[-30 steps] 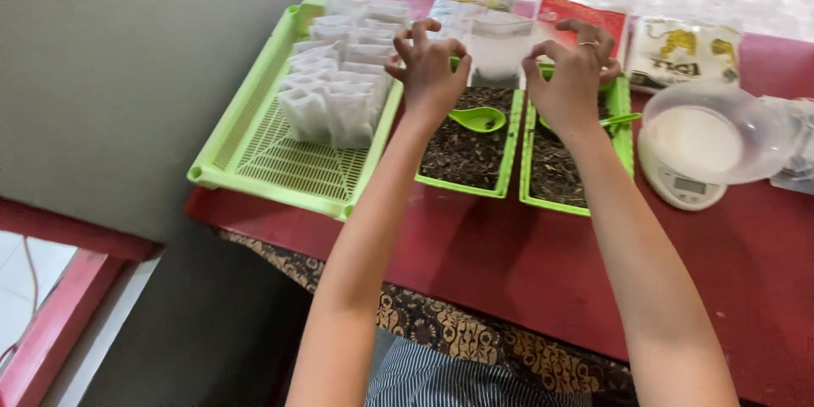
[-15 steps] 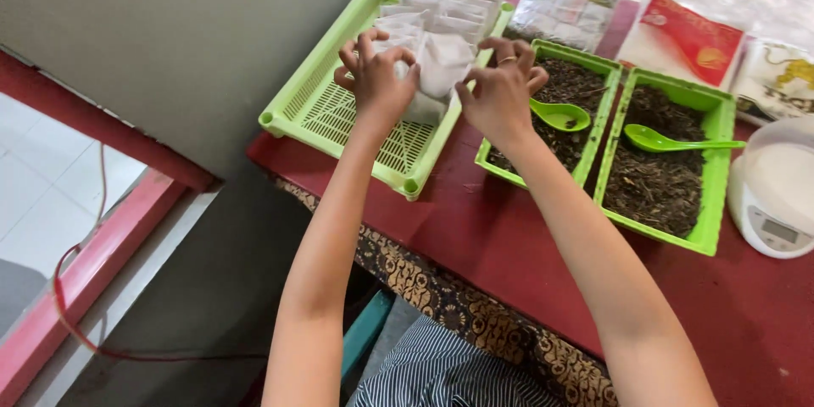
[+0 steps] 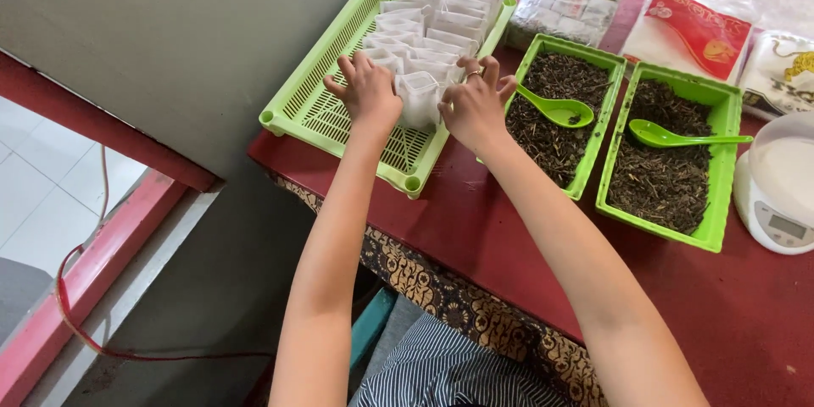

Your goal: Filling tea filter bags with loose tea leaves using a spoon and weighing them on a digital scale for consistency.

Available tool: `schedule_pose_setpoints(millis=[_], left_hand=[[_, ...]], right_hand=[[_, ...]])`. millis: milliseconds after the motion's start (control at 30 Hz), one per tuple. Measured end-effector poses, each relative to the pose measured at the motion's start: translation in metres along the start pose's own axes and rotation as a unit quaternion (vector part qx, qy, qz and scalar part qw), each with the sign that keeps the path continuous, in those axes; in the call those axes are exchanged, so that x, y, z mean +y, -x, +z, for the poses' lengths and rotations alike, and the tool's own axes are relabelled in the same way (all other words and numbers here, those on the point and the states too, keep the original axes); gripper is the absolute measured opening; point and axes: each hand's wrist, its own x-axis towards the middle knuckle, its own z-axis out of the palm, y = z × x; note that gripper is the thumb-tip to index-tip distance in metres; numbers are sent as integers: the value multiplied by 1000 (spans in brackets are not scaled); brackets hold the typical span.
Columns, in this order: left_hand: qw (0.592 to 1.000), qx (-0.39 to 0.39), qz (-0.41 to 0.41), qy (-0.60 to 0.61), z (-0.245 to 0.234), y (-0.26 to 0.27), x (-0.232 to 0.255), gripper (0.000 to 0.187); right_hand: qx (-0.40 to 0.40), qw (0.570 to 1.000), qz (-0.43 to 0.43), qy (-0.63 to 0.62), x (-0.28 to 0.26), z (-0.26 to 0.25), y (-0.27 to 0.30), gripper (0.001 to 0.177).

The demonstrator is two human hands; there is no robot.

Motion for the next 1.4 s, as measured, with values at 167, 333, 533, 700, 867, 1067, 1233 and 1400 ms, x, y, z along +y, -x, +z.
schedule_pose_setpoints(millis=[167,333,533,700,867,1067,1233,1400], left_hand=[[998,57,28,-25,-24,-3,13,10],[993,96,61,28,-34,-8,39,9],[990,48,85,99,-27,-10,91,7],[976,20,153,155,-24,-3,152,14],[956,-34,220,192,-10,13,233,2],[924,-81,304,219,-8,56,337,7],[888,-90,383,237,-12,105,412,17],[851,-94,441,270,-20,149,469,18]], right_hand=[[43,999,-14,-3,16,-1,0,15],[129,991,-39,-12,40,4,0,13],[197,980,-10,-23,80,-4,0,14],[188,979,79,12,139,-44,25,12],[234,960,133,76,227,-54,68,8],[244,936,223,124,306,-80,136,7],[258,911,278,162,357,-102,194,2],[283,892,311,169,396,-113,242,4]])
